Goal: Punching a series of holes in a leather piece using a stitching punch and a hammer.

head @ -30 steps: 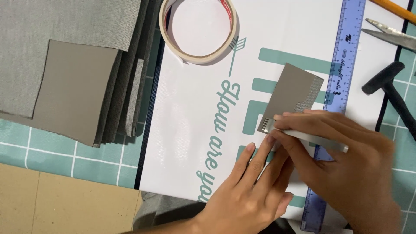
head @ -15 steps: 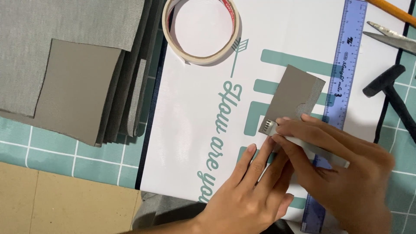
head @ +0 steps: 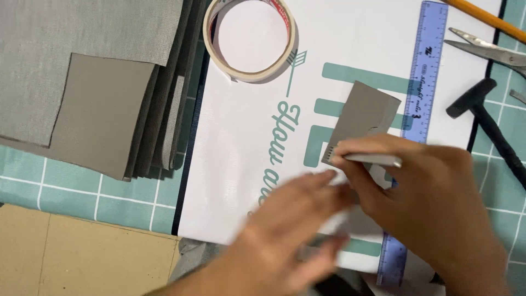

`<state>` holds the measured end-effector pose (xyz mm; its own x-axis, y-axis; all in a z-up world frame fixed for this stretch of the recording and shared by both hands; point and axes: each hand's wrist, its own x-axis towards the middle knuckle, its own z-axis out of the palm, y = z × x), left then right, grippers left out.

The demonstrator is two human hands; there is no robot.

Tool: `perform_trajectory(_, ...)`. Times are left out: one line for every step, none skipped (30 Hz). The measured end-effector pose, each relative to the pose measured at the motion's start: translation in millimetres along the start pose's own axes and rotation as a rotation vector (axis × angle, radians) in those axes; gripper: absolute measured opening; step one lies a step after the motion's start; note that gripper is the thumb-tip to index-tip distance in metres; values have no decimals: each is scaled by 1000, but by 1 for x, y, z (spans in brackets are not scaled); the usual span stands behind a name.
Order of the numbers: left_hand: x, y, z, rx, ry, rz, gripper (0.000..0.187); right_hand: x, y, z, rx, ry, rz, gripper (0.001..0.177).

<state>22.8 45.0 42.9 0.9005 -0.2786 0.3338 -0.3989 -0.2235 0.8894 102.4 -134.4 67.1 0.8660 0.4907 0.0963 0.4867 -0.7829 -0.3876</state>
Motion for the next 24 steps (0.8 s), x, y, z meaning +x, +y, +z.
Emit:
perform_trajectory(7,-2,-10,1,-3,5,28,2,2,-2,-1,5,1,7)
perform_trajectory(13,-4,-22,63,61,22,26,5,2,-4,-28,-74,-4,9)
perform_trajectory(18,-6,-33,125,124,40,26,8,3,-5,-55,-153,-9,14)
perform_trajectory(28,-6,-41,129,122,44,26,3,11,0,-54,-147,-8,14)
perform_trajectory(37,-6,-48,112,68,37,31,-1,20,5,-428,-68,-249,16)
perform_trajectory(47,-6,-54,96,16,33,36,-6,29,9,-805,22,-489,35)
perform_trajectory(52,-13,-52,99,15,41,36,-6,26,9,-809,29,-487,35)
perform_trajectory(58,-19,-50,43,-15,48,32,-6,24,9,-549,55,-382,38)
perform_trajectory(64,-26,-48,-12,-46,54,28,-6,22,10,-289,83,-277,48)
perform_trajectory(65,-29,-46,-13,-47,61,28,-2,18,6,-293,88,-275,48)
perform_trajectory(66,-32,-43,-17,-51,75,25,2,14,3,-158,61,-257,45)
perform_trajectory(67,-35,-40,-24,-56,87,23,5,11,1,-22,33,-236,42)
perform_trajectory(68,-37,-39,-27,-58,91,23,5,11,1,-26,34,-233,42)
perform_trajectory(68,-38,-38,-21,-50,170,19,5,10,2,16,15,-197,39)
perform_trajectory(68,-39,-38,-15,-43,249,16,5,10,3,58,-5,-161,36)
perform_trajectory(69,-41,-36,-13,-45,250,16,4,10,4,60,-2,-160,36)
perform_trajectory(69,-43,-35,-21,-42,294,16,4,11,5,78,-12,-120,33)
perform_trajectory(70,-45,-33,-31,-37,343,16,4,11,5,93,-21,-80,29)
perform_trajectory(72,-46,-33,-29,-38,346,16,3,12,5,92,-16,-80,29)
perform_trajectory(74,-47,-33,-17,-56,358,14,1,13,5,124,-25,-62,16)
perform_trajectory(77,-49,-32,-4,-74,369,13,0,14,5,155,-33,-43,6)
perform_trajectory(77,-49,-32,-4,-76,375,13,-5,17,-2,152,-28,-42,6)
perform_trajectory(77,-50,-33,8,-90,372,17,-10,20,-9,103,41,-141,22)
perform_trajectory(76,-51,-34,22,-104,367,21,-15,22,-15,56,109,-242,45)
